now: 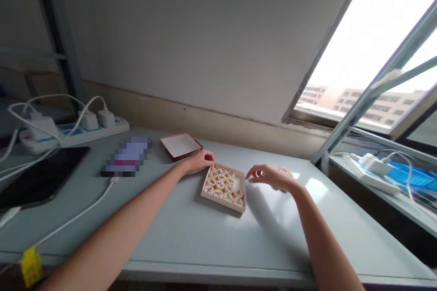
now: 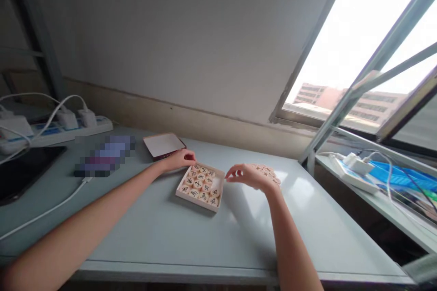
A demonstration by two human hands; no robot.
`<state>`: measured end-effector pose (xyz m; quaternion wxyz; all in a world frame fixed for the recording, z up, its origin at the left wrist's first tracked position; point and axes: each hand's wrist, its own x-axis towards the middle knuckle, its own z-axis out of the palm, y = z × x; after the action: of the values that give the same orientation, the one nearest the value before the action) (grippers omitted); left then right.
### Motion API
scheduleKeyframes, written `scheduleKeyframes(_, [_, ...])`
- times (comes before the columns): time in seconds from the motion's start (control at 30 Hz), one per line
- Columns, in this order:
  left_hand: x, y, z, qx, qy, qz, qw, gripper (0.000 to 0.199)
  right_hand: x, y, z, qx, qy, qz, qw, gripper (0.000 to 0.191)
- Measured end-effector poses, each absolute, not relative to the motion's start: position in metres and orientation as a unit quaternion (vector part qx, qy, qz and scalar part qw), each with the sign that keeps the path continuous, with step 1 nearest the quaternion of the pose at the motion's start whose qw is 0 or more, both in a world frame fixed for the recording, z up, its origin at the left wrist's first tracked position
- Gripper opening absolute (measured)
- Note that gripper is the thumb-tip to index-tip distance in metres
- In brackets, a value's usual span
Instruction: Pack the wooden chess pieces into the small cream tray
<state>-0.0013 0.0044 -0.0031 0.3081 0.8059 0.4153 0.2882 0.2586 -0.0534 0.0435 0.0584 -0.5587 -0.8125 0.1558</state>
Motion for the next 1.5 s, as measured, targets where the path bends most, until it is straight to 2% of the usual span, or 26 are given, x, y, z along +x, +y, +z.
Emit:
scheduleKeyframes(0.03, [-0.002,0.005,-0.004,0.804,0.414,0.29,0.312,0.019,0.249,-0.059,0.047,-0.523,-0.836,0.167,0.015,0.022])
scheduleKeyframes(0.1, [-0.005,0.007,-0.005,0.798,0.415,0.296,0.322,0.019,0.235,-0.07,0.053,-0.51,-0.852,0.118,0.003,0.021])
scheduleKeyframes(0.2, [-0.007,0.008,-0.005,0.791,0.423,0.3,0.325,0.019,0.228,-0.078,0.057,-0.526,-0.848,0.012,0.066,0.023])
scheduleKeyframes(0.27, [-0.007,0.009,-0.006,0.791,0.425,0.299,0.324,0.019,0.228,-0.078,0.057,-0.512,-0.854,-0.001,0.095,0.024])
scheduleKeyframes(0.43, [-0.006,0.012,-0.01,0.796,0.427,0.302,0.306,0.019,0.221,-0.074,0.044,-0.431,-0.895,0.104,0.053,0.024])
scheduleKeyframes(0.77, [-0.003,0.01,-0.008,0.798,0.435,0.302,0.287,0.018,0.217,-0.059,0.036,-0.428,-0.876,0.202,0.096,0.02])
scheduleKeyframes(1.0, [-0.002,0.009,-0.007,0.795,0.445,0.295,0.287,0.019,0.282,-0.05,0.049,-0.502,-0.782,0.296,0.223,0.024])
scheduleKeyframes(1.23, [-0.002,0.003,0.0,0.798,0.452,0.284,0.281,0.019,0.322,-0.036,0.029,-0.651,-0.724,0.188,0.129,0.027])
scheduleKeyframes(1.37, [0.0,0.001,0.003,0.798,0.454,0.281,0.279,0.019,0.317,-0.033,0.026,-0.648,-0.739,0.118,0.138,0.029])
scheduleKeyframes(1.5, [0.0,0.001,0.002,0.799,0.454,0.282,0.277,0.018,0.319,-0.032,0.024,-0.645,-0.752,0.086,0.106,0.022])
